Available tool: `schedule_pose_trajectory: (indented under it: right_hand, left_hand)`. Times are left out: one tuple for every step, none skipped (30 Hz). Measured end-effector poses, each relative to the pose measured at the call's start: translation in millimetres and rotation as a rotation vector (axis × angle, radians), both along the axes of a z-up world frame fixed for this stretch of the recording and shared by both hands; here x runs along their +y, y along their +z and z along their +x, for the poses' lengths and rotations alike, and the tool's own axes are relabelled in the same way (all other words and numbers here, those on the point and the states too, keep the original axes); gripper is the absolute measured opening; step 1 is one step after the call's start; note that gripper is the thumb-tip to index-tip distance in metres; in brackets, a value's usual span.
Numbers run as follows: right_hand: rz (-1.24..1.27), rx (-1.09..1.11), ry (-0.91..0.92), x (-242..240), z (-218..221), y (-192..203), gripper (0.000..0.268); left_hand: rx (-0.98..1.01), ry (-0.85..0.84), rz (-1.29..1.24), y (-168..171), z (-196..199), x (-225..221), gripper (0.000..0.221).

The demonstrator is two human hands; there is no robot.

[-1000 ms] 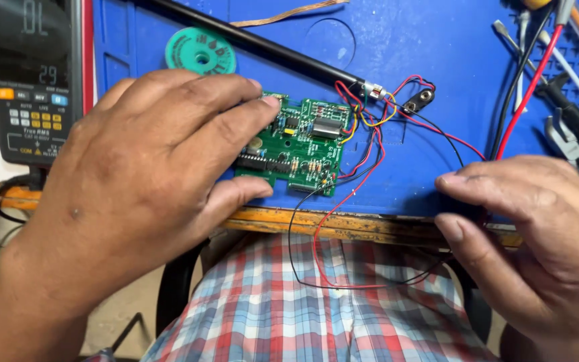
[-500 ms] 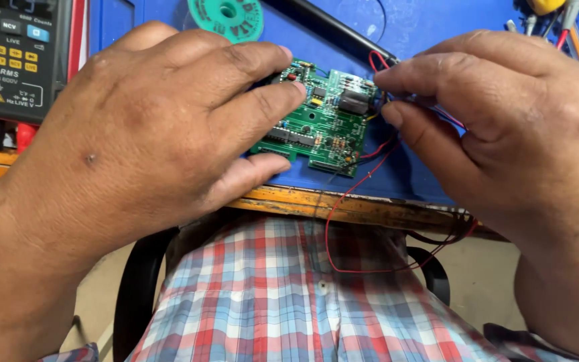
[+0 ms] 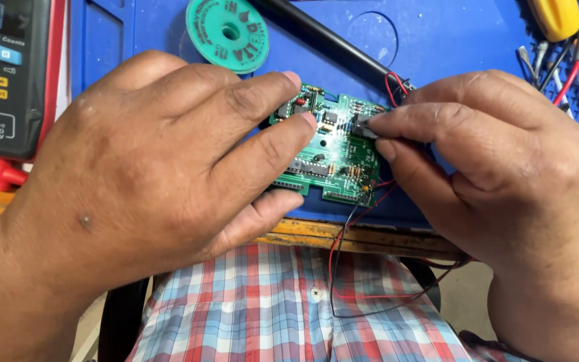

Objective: Repairing a circuit board by trimming component leads with wire cutters

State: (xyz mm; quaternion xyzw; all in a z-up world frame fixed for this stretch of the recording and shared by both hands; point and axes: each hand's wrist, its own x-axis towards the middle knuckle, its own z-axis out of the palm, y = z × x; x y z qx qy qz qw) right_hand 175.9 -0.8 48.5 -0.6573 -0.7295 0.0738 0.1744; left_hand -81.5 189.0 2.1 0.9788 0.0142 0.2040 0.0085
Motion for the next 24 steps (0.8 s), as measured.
schedule_pose_trajectory:
  right_hand:
    - [0.001,0.008,0.005,-0.2,0.4,-0.8,0.006]
    - [-0.002,0.009,0.003,0.6,0.8,-1.1,0.006]
    - [-0.003,0.021,0.011,1.3,1.0,-1.4,0.005]
    - [-0.003,0.032,0.019,1.9,1.1,-1.5,0.005]
    - [-0.003,0.032,0.017,2.4,0.4,-1.5,0.005]
    - [-0.002,0.038,0.012,2.9,-0.4,-1.5,0.004]
    - [-0.002,0.045,0.006,3.2,-1.5,-1.4,0.004]
    - [-0.003,0.045,0.005,3.7,-2.2,-0.9,0.004]
    - [-0.006,0.044,0.005,4.1,-2.8,-0.5,0.002]
    - [-0.008,0.042,0.006,4.5,-3.4,-0.1,0.001]
    - [-0.01,0.043,0.005,3.8,-3.1,-1.1,0.001]
    - [-0.004,0.034,0.004,3.1,-2.7,-2.0,0.002]
    - [0.005,0.023,0.002,2.9,-2.2,-2.7,0.003]
    - [0.005,0.023,0.002,3.6,-2.1,-2.4,0.003]
    - [0.003,0.025,0.008,3.8,-2.1,-2.0,0.003]
    - [0.002,0.027,0.013,4.0,-2.0,-1.6,0.004]
    - [0.002,0.028,0.013,4.8,-2.7,-0.2,0.004]
    - [-0.006,0.034,0.014,5.5,-3.5,1.3,0.003]
    - [-0.016,0.04,0.014,6.1,-4.4,2.8,0.003]
    - [-0.016,0.04,0.014,5.0,-4.2,2.3,0.003]
    - [-0.019,0.032,0.003,4.1,-3.8,1.8,0.003]
    - [-0.023,0.023,-0.008,3.1,-3.4,1.4,0.003]
    - [-0.022,0.023,-0.009,3.9,-4.0,1.5,0.003]
    - [-0.017,0.032,-0.002,4.6,-4.6,1.5,0.005]
  left_hand:
    - [0.009,0.005,-0.002,0.3,0.0,-0.2,0.048]
    - [0.01,0.003,-0.005,-0.3,0.1,0.2,0.048]
    - [0.006,-0.002,-0.024,-0.7,0.1,0.6,0.047]
    - [0.003,-0.007,-0.044,-1.0,-0.1,0.8,0.046]
    - [0.003,-0.008,-0.044,-1.2,0.3,0.9,0.046]
    - [0.004,-0.004,-0.038,-1.3,0.5,0.9,0.046]
    - [0.005,0.001,-0.034,-1.4,0.5,0.7,0.047]
    - [0.005,0.0,-0.035,-1.5,0.5,0.9,0.047]
    - [0.003,0.0,-0.034,-1.5,0.3,1.0,0.047]
    - [0.001,0.0,-0.034,-1.6,0.2,0.9,0.047]
    - [0.003,-0.001,-0.036,-1.7,-0.1,0.8,0.047]
    - [0.007,-0.001,-0.033,-1.8,-0.4,0.7,0.048]
    - [0.011,0.0,-0.029,-1.7,-0.6,1.2,0.049]
    - [0.011,-0.001,-0.028,-1.5,-0.7,1.4,0.049]
    - [0.011,0.001,-0.031,-1.5,-0.7,1.2,0.048]
    - [0.011,0.002,-0.034,-1.6,-0.7,1.0,0.048]
    - [0.011,0.002,-0.034,-1.8,-0.8,1.1,0.048]
    - [0.01,0.002,-0.032,-2.1,-0.9,1.2,0.048]
    - [0.008,0.001,-0.032,-2.4,-1.0,1.3,0.048]
    - [0.009,0.001,-0.032,-2.7,-1.1,1.4,0.048]
    - [0.007,0.001,-0.031,-2.9,-1.2,1.7,0.048]
    - [0.005,0.001,-0.029,-2.9,-1.2,2.0,0.048]
    - [0.005,0.0,-0.029,-3.1,-1.0,2.2,0.048]
    - [0.003,-0.001,-0.027,-3.3,-0.9,2.5,0.048]
